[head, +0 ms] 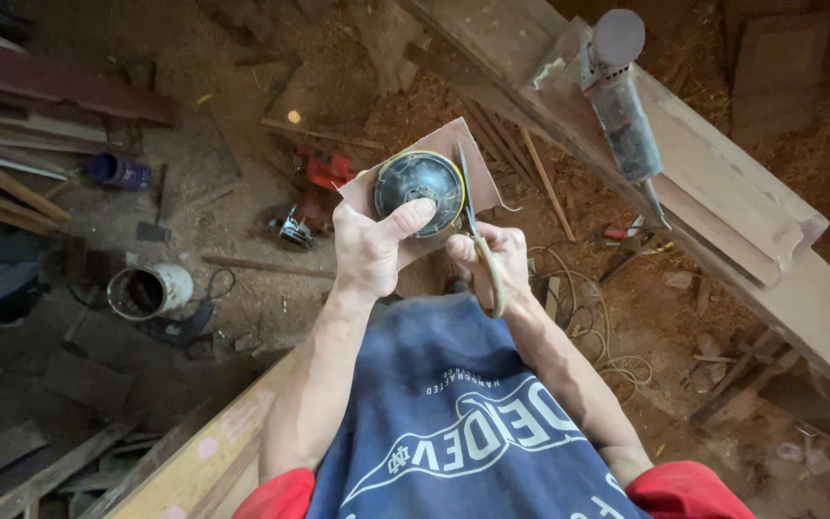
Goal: The person prepares a sanding disc by cutting it with scissors, attaches it to an orbital sander, and sands a wooden plank. The person then uses an electric planer to further smooth the plank's surface.
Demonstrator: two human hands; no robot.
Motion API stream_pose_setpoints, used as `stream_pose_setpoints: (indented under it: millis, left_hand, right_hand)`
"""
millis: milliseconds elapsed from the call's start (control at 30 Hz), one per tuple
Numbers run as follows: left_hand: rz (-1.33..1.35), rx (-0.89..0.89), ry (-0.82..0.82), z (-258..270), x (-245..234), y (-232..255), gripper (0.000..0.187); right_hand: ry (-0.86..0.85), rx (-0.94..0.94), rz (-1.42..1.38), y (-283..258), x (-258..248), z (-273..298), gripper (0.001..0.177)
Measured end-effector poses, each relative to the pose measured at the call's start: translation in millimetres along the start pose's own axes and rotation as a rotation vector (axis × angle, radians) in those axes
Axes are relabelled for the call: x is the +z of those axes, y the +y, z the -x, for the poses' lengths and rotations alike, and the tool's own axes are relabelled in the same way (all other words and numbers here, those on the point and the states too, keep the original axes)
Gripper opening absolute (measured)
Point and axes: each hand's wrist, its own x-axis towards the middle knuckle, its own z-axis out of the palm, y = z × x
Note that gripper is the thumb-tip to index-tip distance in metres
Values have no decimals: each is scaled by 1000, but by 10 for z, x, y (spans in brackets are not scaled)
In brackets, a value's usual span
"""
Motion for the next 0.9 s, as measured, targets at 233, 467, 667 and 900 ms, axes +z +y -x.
stream_pose_setpoints:
  millis: [233, 467, 667, 900]
  left_hand:
    - [-180, -93, -165, -15, -88, 163, 45]
    - [-269, -115, -147, -77, -101, 235, 42]
    - [-243, -132, -138, -69, -85, 123, 43]
    - [-113, -220, -130, -70, -109, 105, 48]
  right_hand:
    - [-293, -18, -48, -237, -134, 1, 71]
    - [-317, -86, 66, -198, -175, 27, 78]
    - [-113, 24, 51, 1, -143, 80, 66]
    - [73, -180, 525, -16, -157, 103, 68]
